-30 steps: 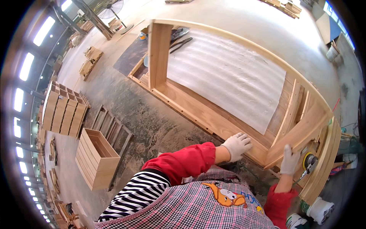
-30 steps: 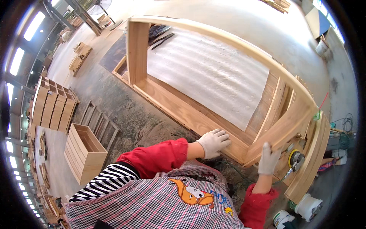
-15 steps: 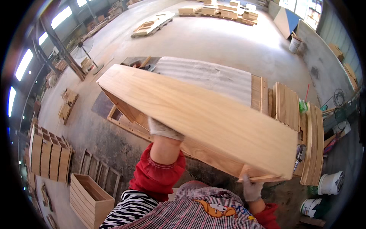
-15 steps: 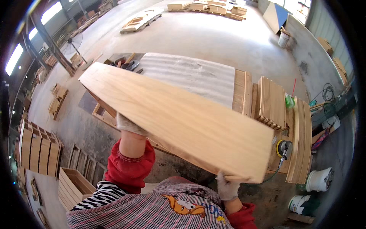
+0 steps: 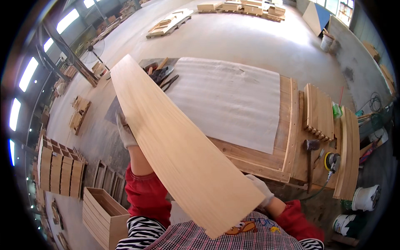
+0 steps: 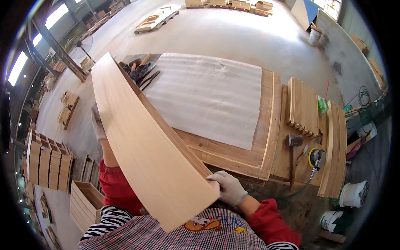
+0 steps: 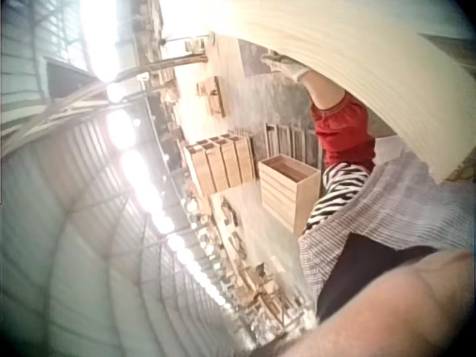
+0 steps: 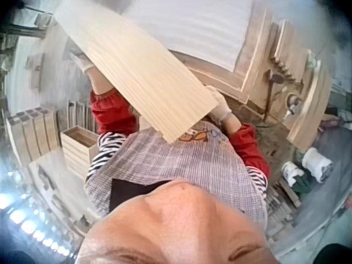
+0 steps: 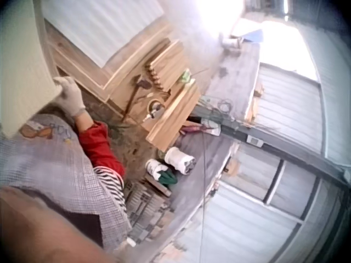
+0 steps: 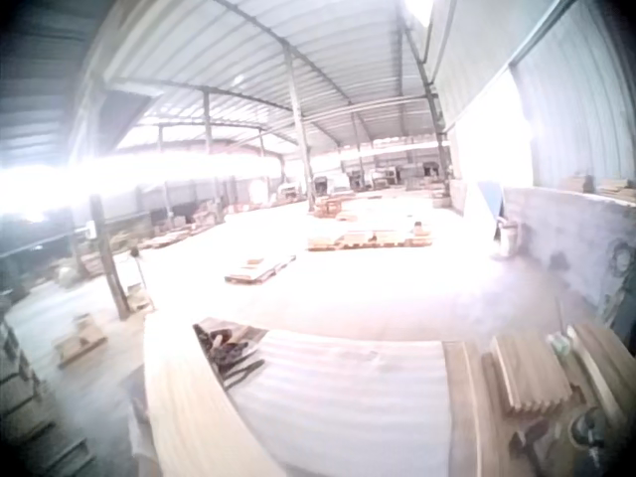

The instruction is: The person assembles a wooden box-like structure using a hammer and a chisel. They secure joints by tapping with the hammer, then use the chisel to trim or adjust edges. The person wipes the surface with a cloth and continues to refine the assembly.

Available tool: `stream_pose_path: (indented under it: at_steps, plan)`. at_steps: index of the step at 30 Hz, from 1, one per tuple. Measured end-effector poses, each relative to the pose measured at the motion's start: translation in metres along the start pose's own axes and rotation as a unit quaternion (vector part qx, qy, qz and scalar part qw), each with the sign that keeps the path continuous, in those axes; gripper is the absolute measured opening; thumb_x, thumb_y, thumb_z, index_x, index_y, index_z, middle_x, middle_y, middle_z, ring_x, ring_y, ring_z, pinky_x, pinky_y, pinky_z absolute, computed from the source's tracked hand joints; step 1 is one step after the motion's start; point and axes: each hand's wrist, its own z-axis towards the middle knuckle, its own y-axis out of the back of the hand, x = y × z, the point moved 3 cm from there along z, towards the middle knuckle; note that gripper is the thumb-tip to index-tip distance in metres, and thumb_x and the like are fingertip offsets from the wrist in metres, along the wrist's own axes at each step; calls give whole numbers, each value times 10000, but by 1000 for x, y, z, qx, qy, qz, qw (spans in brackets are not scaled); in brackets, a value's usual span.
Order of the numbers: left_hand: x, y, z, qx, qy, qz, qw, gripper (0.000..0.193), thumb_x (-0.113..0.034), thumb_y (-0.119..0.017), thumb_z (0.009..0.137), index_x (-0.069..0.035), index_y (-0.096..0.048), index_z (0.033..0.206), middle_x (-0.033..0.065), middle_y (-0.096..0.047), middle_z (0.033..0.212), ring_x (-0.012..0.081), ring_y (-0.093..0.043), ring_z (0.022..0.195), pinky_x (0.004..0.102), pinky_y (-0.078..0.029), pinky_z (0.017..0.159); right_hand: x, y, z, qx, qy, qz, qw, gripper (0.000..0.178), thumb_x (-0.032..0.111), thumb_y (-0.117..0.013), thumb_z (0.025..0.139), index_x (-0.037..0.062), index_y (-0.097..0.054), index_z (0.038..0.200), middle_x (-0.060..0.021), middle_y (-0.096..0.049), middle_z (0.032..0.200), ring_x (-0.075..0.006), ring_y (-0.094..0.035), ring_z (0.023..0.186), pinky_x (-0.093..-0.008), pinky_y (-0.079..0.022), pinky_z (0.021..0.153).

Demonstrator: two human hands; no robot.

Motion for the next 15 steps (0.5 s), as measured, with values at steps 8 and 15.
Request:
stream_pose_path:
  at_steps: [8, 15]
  plan:
    - [-66, 49, 45, 92, 129, 93, 983, 334, -239, -611, 955, -25, -632, 1210, 141, -678, 1171, 275, -673, 1021, 418, -559, 913, 17, -53, 48, 284, -29, -25, 958, 498, 217, -671, 861, 132, -545, 1335, -157, -588, 1212, -376, -606, 1086, -423, -501, 927]
    - [-148, 98, 24, 97, 193, 313, 925, 453, -320, -584, 969, -52, -558, 1333, 76, -675, 1083, 188, -676, 925, 344, -580, 798, -19, -35, 41, 207, -88, 27, 974, 514, 313, -635, 919, 56, -526, 1350, -201, -650, 1110, -328, -645, 1030, -394, -512, 897]
